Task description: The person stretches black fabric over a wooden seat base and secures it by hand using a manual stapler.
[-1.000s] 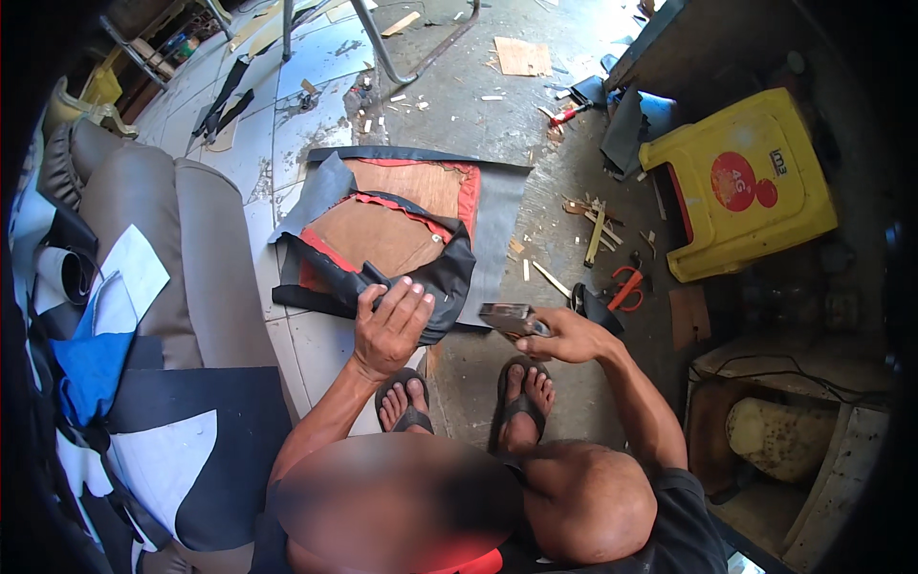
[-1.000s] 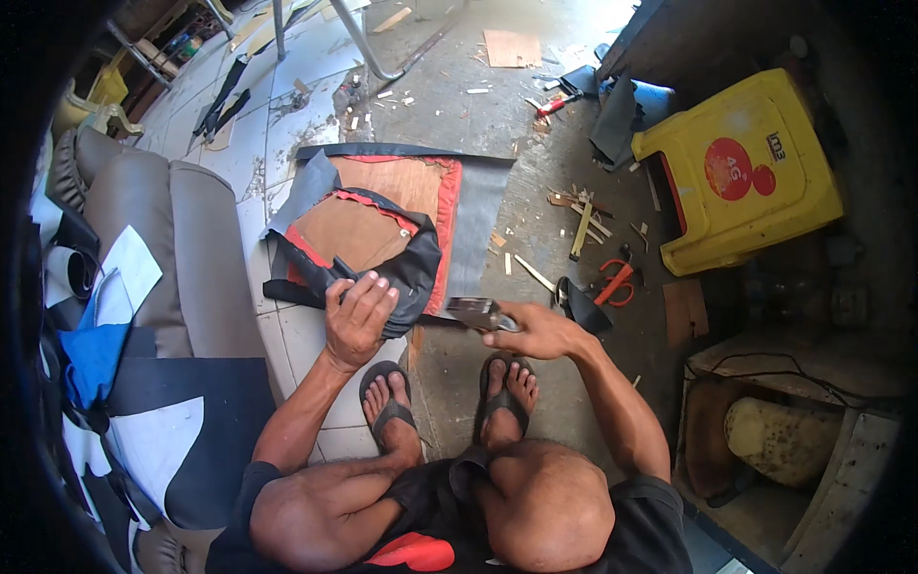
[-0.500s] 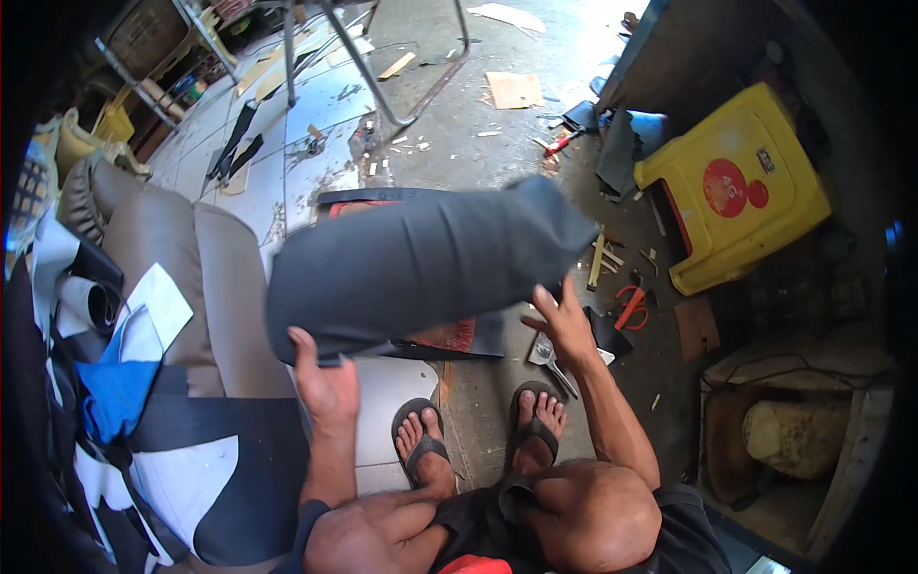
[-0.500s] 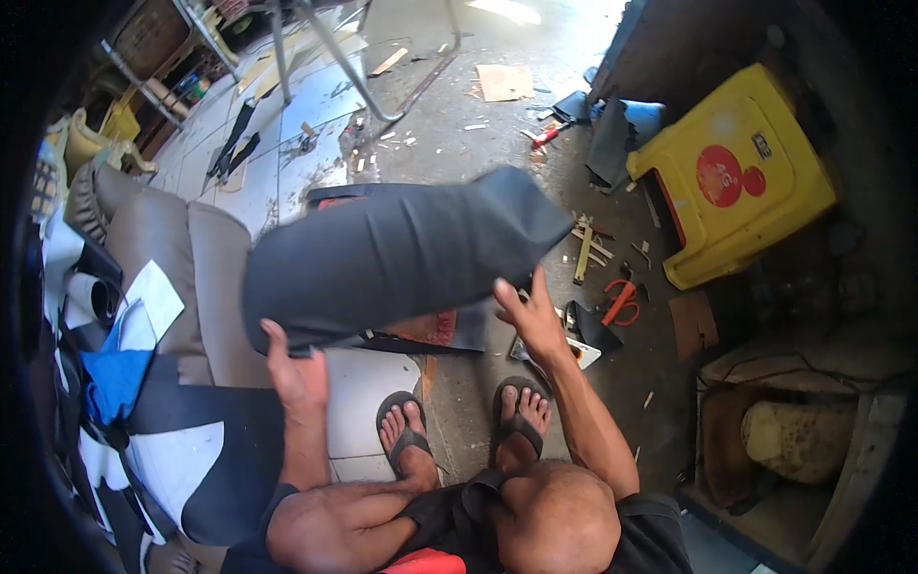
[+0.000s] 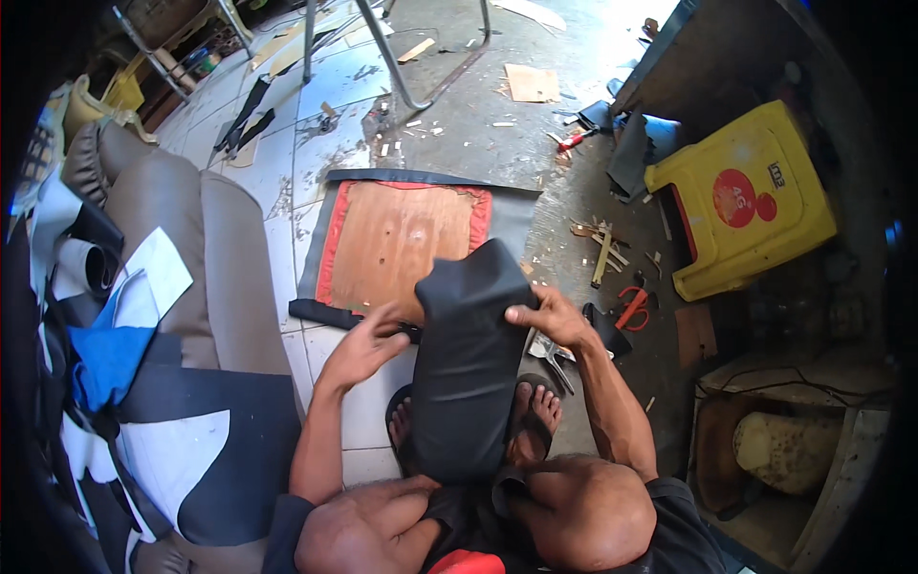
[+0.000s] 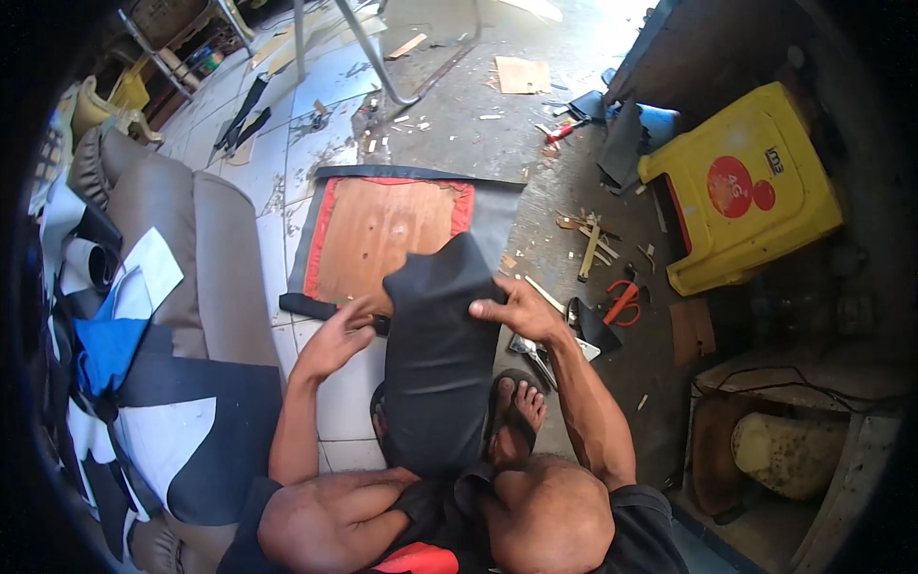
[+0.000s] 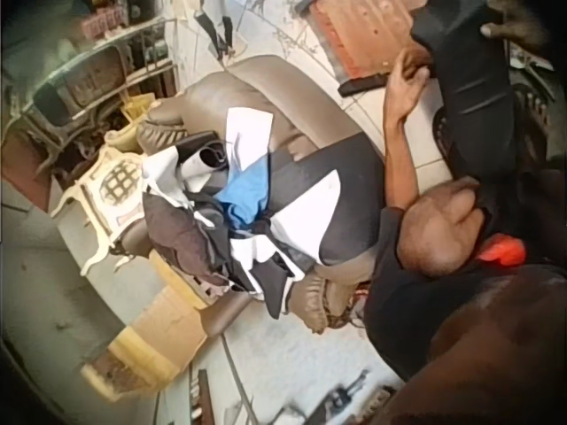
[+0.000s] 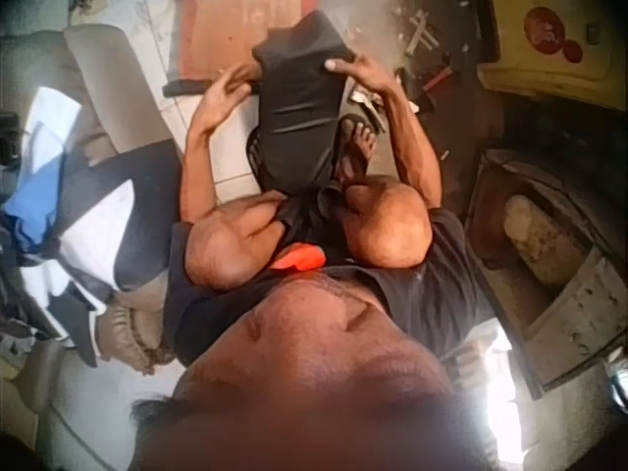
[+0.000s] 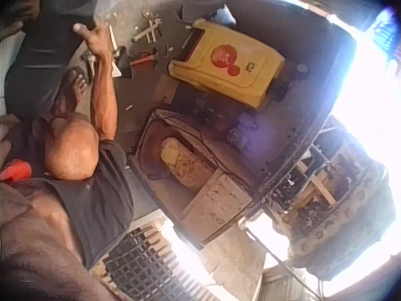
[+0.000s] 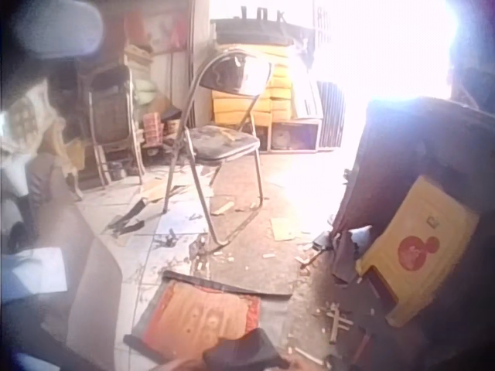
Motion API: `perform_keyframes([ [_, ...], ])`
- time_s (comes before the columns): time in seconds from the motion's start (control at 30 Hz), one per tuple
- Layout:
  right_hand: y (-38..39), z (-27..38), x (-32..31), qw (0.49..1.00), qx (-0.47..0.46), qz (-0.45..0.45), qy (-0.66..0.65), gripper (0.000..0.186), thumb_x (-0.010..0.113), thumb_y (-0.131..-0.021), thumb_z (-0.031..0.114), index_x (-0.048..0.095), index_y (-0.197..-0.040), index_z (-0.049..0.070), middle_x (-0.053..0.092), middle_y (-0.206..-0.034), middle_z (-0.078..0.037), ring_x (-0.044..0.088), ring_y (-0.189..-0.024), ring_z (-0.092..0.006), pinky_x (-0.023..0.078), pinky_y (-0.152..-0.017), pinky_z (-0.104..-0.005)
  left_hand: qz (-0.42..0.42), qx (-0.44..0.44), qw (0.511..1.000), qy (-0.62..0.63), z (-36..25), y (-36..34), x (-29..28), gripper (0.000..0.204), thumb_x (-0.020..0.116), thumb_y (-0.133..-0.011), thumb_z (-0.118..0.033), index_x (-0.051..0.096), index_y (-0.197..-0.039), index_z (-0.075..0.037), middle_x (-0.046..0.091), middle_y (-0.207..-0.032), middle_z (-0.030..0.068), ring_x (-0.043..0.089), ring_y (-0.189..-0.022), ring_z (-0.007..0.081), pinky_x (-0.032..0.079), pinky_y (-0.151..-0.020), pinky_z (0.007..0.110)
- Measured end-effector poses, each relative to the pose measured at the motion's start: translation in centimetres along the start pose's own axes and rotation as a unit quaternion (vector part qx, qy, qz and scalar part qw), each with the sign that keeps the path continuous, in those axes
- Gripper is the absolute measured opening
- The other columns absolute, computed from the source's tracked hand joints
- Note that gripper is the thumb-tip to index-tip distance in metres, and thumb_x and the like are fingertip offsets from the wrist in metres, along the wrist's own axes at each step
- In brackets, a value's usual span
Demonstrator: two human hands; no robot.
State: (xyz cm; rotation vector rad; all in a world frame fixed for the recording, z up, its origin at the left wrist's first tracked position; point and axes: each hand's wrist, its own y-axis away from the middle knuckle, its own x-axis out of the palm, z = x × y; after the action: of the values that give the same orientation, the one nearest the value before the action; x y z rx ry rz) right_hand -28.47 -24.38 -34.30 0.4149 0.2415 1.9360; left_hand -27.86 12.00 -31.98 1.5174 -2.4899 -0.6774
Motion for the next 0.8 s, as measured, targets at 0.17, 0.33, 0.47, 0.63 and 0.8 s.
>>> perform_keyframes([
  [0.17,-0.7,2.2,2.1,0.999,0.0,-0.037,0.034,0.061,0.08,-0.093,0.045,0.07,-0.132,0.0,0.074,-0.122,-0.011,0.067,-0.114,-0.018,0.051,-0.102,-0.0352,0.135,0.005,0.968,0.21,-2.6,-5.1,5.0,0.07,0.078,-0.097,-0.039,0.052,-0.148,0.002,0.063,-0.14,0.0108,0.059,-0.129,0.0212,0.048,-0.108,0.038],
  [0.33,0.1,7.9,2.3,0.988,0.063,-0.021,0.138,0.068,0.085,-0.087,0.048,0.07,-0.133,0.0,0.076,-0.114,-0.016,0.071,-0.107,-0.0225,0.053,-0.098,-0.0366,0.15,0.025,0.968,0.201,-3.3,-4.6,6.3,0.07,0.08,-0.096,-0.037,0.052,-0.148,0.001,0.063,-0.138,0.0112,0.06,-0.127,0.0215,0.048,-0.107,0.036],
  [0.47,-0.4,6.9,2.4,0.995,0.039,-0.043,0.083,0.055,0.087,-0.088,0.036,0.07,-0.125,-0.001,0.074,-0.107,-0.009,0.068,-0.099,-0.0171,0.053,-0.087,-0.0334,0.107,0.006,0.962,0.251,-3.0,-3.8,7.5,0.068,0.076,-0.099,-0.037,0.05,-0.148,0.002,0.063,-0.137,0.0129,0.061,-0.126,0.0219,0.049,-0.107,0.036],
  [0.63,-2.3,6.1,4.4,0.975,-0.058,-0.133,0.165,0.032,0.08,-0.097,0.03,0.07,-0.11,0.001,0.069,-0.093,-0.001,0.062,-0.085,-0.009,0.052,-0.074,-0.0292,-0.115,-0.012,0.982,0.149,0.6,-4.7,8.2,0.086,0.074,-0.095,-0.059,0.054,-0.138,0.013,0.067,-0.122,0.0202,0.064,-0.117,0.0244,0.053,-0.096,0.034],
  [0.8,-2.2,7.2,5.8,0.983,-0.003,-0.126,0.132,0.03,0.078,-0.098,0.029,0.071,-0.105,0.001,0.068,-0.084,-0.001,0.061,-0.076,-0.008,0.05,-0.068,-0.031,-0.079,-0.068,0.978,0.182,1.7,-4.6,7.2,0.086,0.073,-0.096,-0.058,0.053,-0.138,0.014,0.066,-0.12,0.024,0.065,-0.116,0.0268,0.055,-0.092,0.033],
])
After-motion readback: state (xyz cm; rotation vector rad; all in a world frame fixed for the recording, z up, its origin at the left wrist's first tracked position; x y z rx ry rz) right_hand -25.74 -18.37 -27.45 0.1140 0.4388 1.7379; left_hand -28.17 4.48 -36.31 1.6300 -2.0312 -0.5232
